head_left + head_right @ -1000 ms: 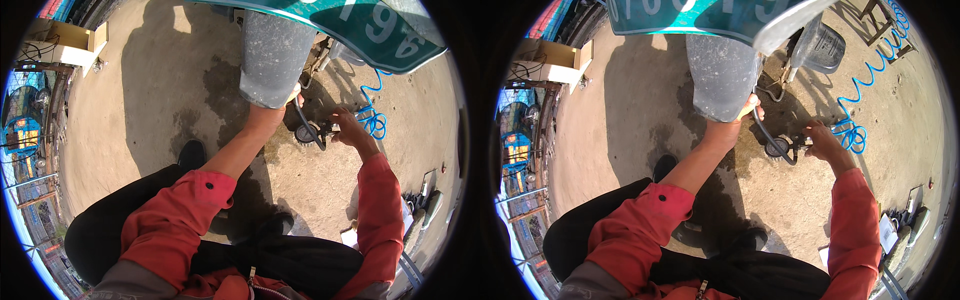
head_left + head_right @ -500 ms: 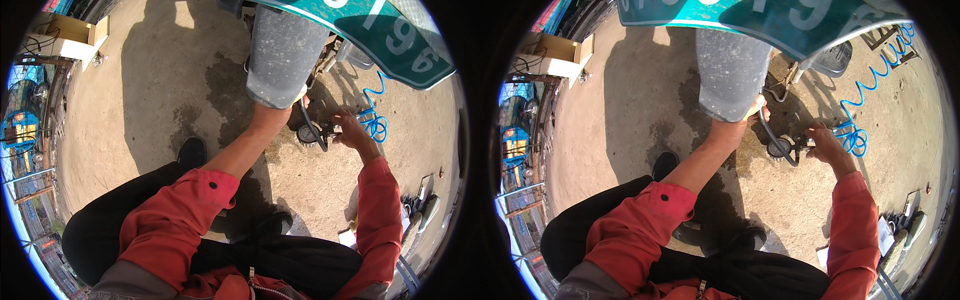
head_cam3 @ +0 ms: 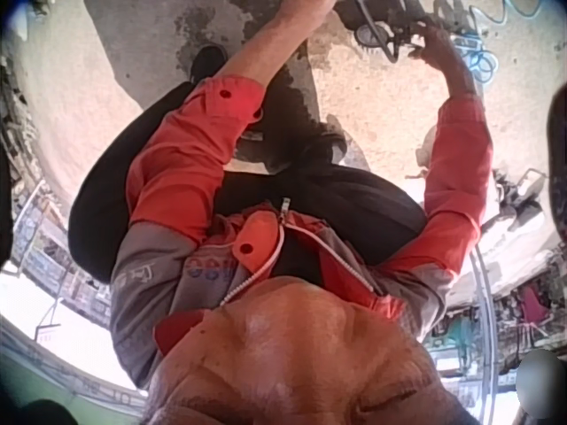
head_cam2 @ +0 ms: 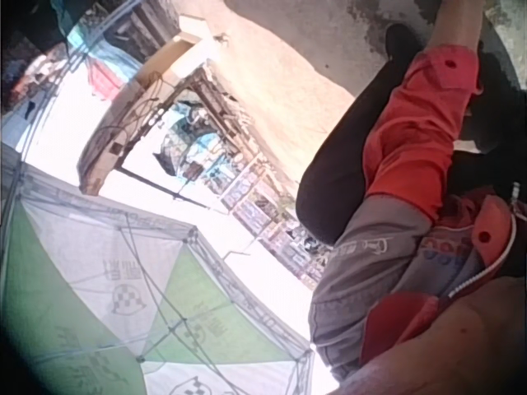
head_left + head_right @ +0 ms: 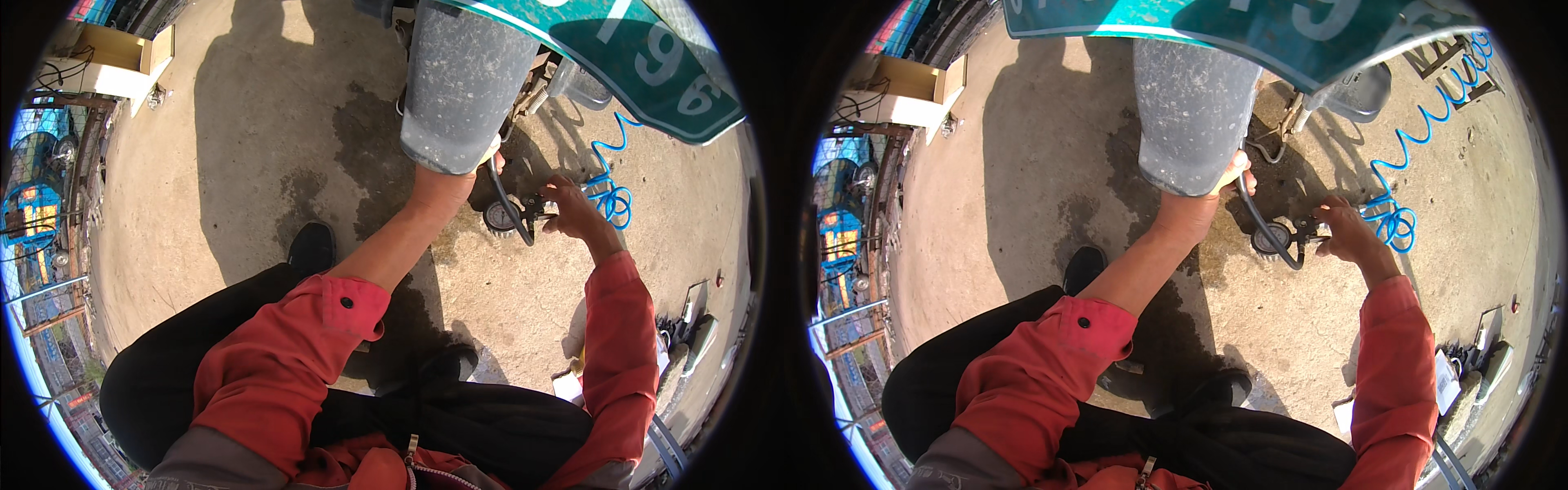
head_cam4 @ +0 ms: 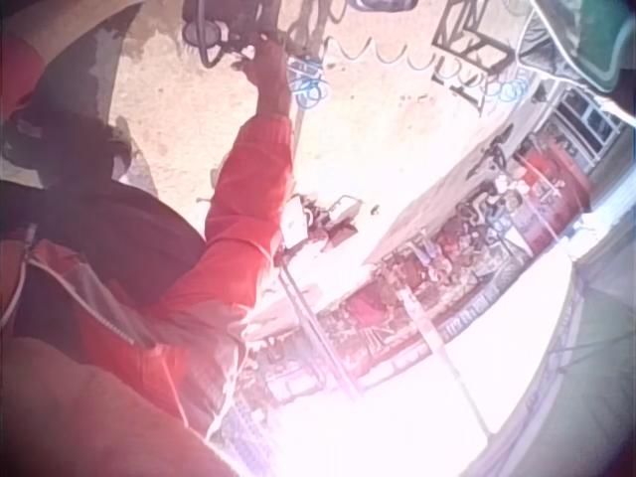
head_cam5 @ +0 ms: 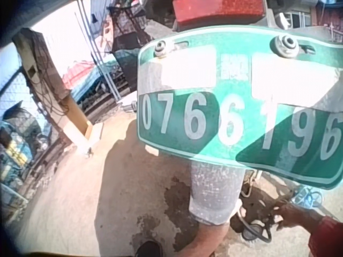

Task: The person removes a screw from the scooter tire using a screwdriver, then uses a tire inflator to add air. They also pour water from a bottle onto the tire area.

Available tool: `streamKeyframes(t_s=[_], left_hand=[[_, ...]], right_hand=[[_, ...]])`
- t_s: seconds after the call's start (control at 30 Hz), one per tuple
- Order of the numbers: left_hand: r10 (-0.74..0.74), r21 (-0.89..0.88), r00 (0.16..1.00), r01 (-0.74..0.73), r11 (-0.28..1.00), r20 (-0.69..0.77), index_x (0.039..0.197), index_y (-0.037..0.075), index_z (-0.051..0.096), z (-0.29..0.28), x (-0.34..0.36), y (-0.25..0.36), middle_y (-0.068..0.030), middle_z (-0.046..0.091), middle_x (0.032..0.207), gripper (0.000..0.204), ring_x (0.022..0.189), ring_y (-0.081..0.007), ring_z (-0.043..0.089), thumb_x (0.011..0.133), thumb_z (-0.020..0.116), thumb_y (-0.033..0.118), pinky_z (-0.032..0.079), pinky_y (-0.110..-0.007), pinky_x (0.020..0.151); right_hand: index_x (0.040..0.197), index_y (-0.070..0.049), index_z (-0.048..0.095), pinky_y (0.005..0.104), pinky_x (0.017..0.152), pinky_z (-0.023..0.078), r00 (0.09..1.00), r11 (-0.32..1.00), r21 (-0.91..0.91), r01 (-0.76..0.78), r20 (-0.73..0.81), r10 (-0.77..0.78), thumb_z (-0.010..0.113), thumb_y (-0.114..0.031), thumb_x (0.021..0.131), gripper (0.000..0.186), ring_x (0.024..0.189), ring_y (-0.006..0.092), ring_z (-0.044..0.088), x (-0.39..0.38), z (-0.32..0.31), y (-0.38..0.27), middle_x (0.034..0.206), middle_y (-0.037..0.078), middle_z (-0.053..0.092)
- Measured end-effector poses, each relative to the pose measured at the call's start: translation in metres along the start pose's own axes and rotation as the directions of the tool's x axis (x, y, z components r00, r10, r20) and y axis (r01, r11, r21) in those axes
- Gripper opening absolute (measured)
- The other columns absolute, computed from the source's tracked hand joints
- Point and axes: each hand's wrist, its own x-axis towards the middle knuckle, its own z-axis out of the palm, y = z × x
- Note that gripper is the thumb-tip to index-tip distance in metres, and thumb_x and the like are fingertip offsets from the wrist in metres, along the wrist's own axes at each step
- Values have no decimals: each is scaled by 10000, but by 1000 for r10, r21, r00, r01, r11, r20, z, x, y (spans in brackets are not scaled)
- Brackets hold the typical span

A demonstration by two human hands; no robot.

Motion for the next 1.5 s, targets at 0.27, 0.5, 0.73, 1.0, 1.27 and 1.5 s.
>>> streamKeyframes(t_s=[0.27, 0.5, 0.73, 1.0, 1.27, 1.5], left_hand=[[1, 37, 1000, -2, 999, 11, 1023, 28, 619, 1, 0, 4, -55, 617, 886, 124, 737, -167, 647, 918, 665, 75, 542, -321, 688], [-4, -2, 1000, 4, 1000, 15, 1053, 22, 612, 0, 1, 2, -61, 604, 921, 153, 764, -171, 641, 914, 665, 58, 573, -335, 710], [-1, -44, 1000, 2, 999, 17, 1053, 25, 611, 0, 1, -2, -61, 602, 917, 149, 762, -171, 637, 916, 661, 56, 571, -334, 707], [-14, -68, 1000, 14, 998, -3, 1045, 25, 609, 0, 2, -4, -67, 607, 912, 137, 767, -175, 642, 920, 657, 52, 568, -331, 707], [-24, -100, 1000, 22, 995, -15, 1045, 28, 611, 0, 1, -5, -66, 610, 905, 140, 766, -173, 641, 918, 659, 63, 564, -330, 709], [-25, -77, 1000, 23, 997, -17, 1032, 28, 612, 2, 0, 0, -57, 609, 900, 136, 758, -167, 642, 912, 663, 65, 558, -323, 702]], right_hand=[[1274, -47, 634, 405, 1077, 425, 997, 993, 108, -39, 70, 32, 900, -83, 580, 744, 1285, 343, 487, 0, -2, 9, 1311, 146, 538], [1260, -7, 629, 389, 1023, 479, 998, 987, 156, -33, 66, 23, 867, 12, 568, 732, 1246, 337, 540, 1, -5, 7, 1297, 140, 544], [1258, -15, 635, 389, 995, 492, 994, 985, 158, -75, 85, 62, 864, 9, 597, 700, 1232, 334, 545, 1, -4, 6, 1287, 139, 548], [1231, -27, 655, 417, 1041, 442, 995, 990, 124, -73, 83, 63, 892, -71, 614, 663, 1244, 354, 516, 3, -5, 6, 1276, 150, 549], [1242, -38, 650, 423, 1055, 434, 994, 992, 105, -68, 95, 58, 893, -92, 611, 678, 1261, 357, 507, 5, -3, 8, 1291, 160, 543], [1284, -48, 626, 409, 1080, 419, 989, 995, 62, -77, 133, 68, 875, -59, 612, 717, 1291, 353, 485, 4, -9, 2, 1336, 156, 517]])
